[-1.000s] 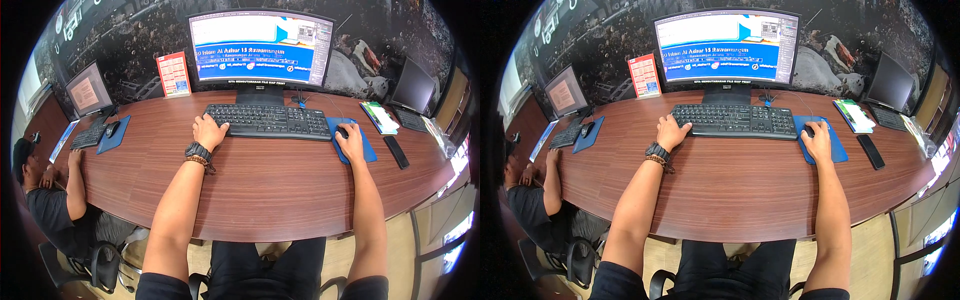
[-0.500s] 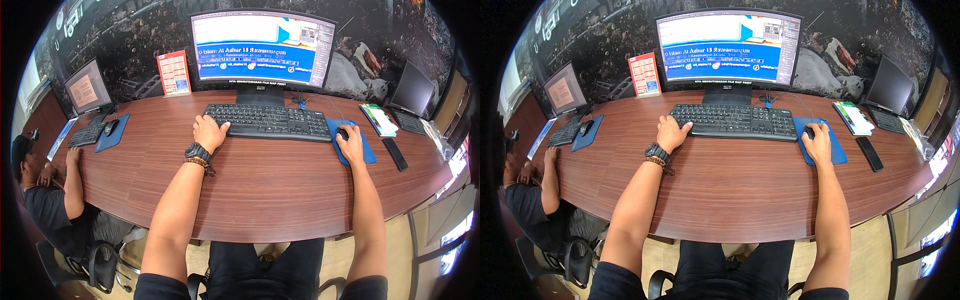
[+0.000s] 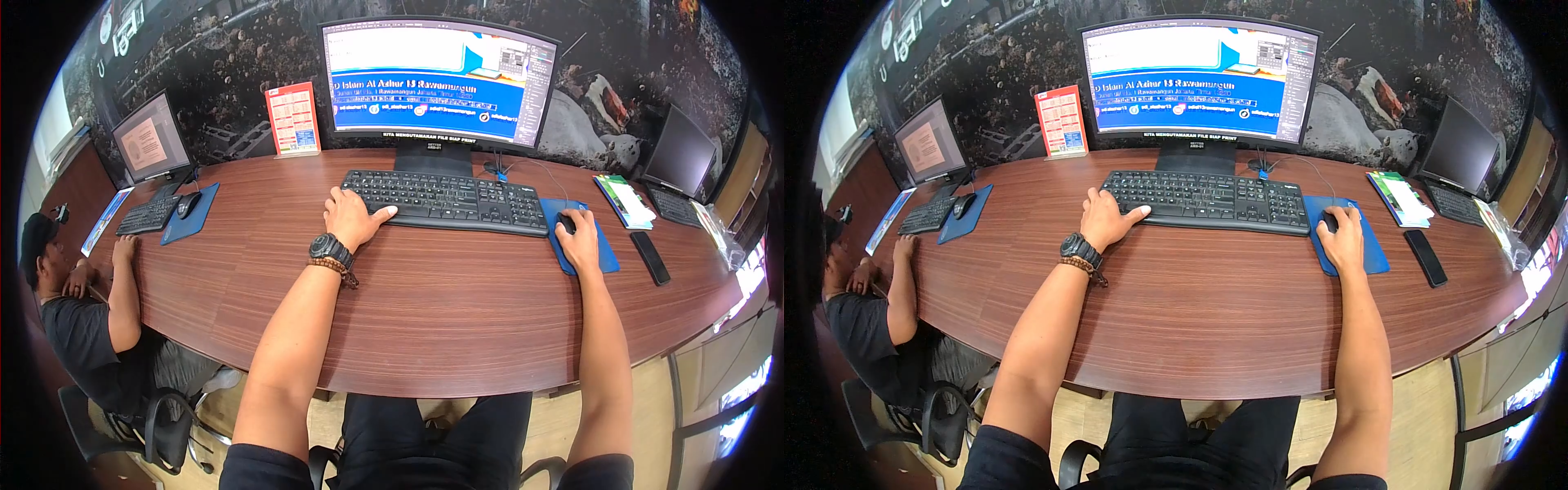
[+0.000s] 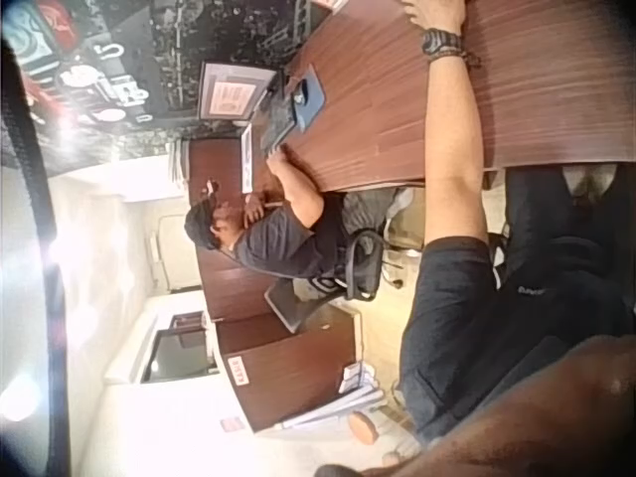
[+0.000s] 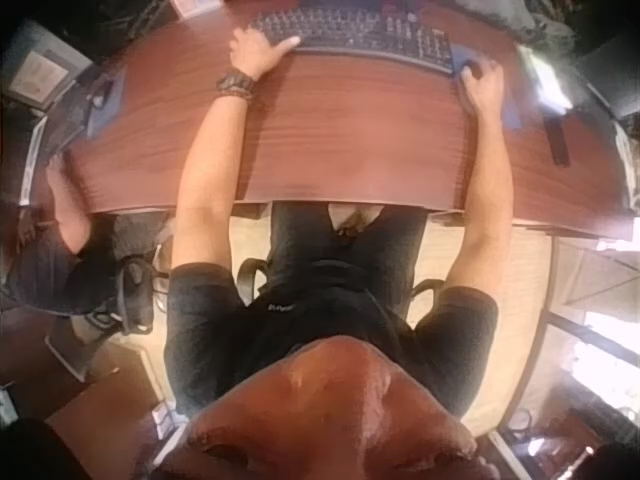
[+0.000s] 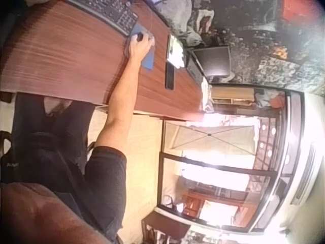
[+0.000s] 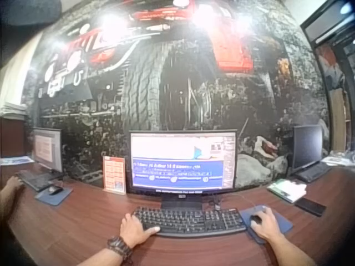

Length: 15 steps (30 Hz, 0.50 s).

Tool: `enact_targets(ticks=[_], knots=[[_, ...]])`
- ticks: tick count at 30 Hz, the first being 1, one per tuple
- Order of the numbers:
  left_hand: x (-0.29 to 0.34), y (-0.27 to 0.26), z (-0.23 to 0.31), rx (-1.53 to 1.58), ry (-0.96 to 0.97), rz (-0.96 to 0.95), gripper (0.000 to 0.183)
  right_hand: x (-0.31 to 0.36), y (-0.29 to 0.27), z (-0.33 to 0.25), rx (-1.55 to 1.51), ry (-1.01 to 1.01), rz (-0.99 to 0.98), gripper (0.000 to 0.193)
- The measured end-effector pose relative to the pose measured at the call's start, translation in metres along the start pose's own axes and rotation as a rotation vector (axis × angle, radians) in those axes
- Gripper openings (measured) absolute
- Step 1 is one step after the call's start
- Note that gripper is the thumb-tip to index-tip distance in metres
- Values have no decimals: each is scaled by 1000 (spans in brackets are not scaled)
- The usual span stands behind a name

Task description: Editing a graphic design file for an invitation or poster on a computer.

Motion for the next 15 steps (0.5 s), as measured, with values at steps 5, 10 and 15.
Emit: enact_targets(ticks=[5, 10, 15], knots=[[-1, 1, 0, 0, 2, -1, 105, 0, -2, -1, -4, 15, -12, 33], [-1, 1, 0, 0, -5, -13, 105, 0, -2, -2, 3, 7, -4, 33], [0, 0, 0, 2, -4, -8, 104, -1, -3, -2, 9, 9, -7, 33]])
Point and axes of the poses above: each hand's wrist, its own x-axis away from the middle knuckle, its own y-axis out of the palm, z = x × y, the point moved 2 cm from there along -x, towards the middle knuckle, and after that the axes turned 12 degrees about x, right-handed, at the moved point
